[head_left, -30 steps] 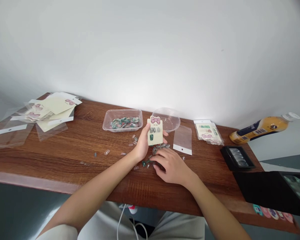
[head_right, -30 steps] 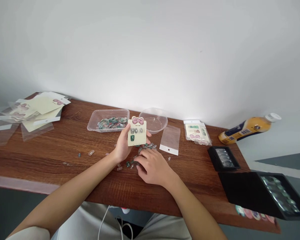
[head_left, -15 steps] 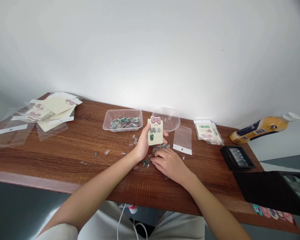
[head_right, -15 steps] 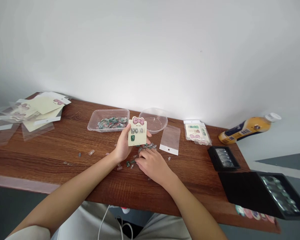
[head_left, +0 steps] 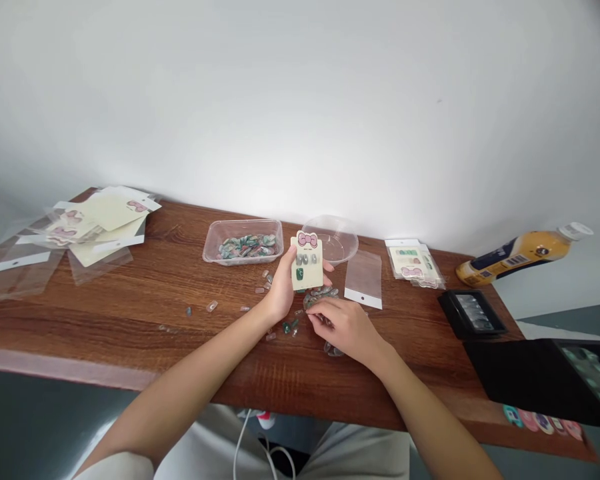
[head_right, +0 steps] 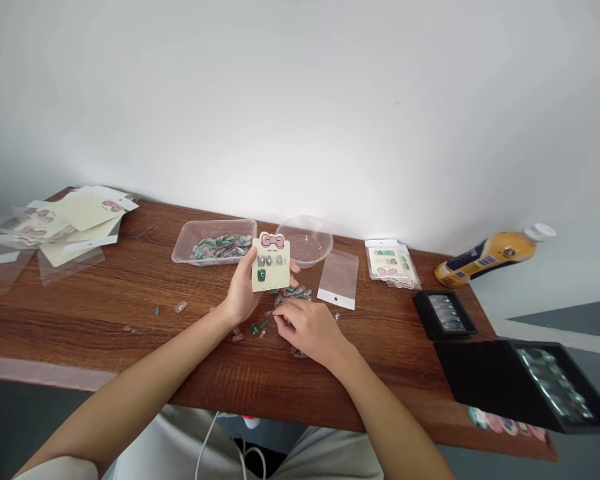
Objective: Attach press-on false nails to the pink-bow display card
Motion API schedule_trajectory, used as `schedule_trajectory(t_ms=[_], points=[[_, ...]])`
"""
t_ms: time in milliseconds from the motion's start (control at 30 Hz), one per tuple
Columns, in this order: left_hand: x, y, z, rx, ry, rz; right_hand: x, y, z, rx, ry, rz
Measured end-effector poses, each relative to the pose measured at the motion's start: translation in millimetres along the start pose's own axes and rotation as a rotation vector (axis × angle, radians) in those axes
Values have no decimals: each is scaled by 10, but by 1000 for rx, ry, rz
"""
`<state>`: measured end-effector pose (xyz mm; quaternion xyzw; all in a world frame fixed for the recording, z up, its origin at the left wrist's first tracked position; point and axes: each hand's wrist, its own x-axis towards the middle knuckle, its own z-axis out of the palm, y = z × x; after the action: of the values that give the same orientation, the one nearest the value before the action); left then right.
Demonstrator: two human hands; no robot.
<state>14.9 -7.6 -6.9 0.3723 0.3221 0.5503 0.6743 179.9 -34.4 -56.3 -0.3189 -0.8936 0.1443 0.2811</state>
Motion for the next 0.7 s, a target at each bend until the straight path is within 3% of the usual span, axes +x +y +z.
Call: schedule_trajectory(t_ms=[300,533,700], points=[[6,-7,-27,22,-15,15,46,-23,-31,207,16,29],[-1,17,4,-15,30,3,9,-23,-115,416,1,221],[8,6,-8,-21,24,8,5,-37,-154,585,1,279]])
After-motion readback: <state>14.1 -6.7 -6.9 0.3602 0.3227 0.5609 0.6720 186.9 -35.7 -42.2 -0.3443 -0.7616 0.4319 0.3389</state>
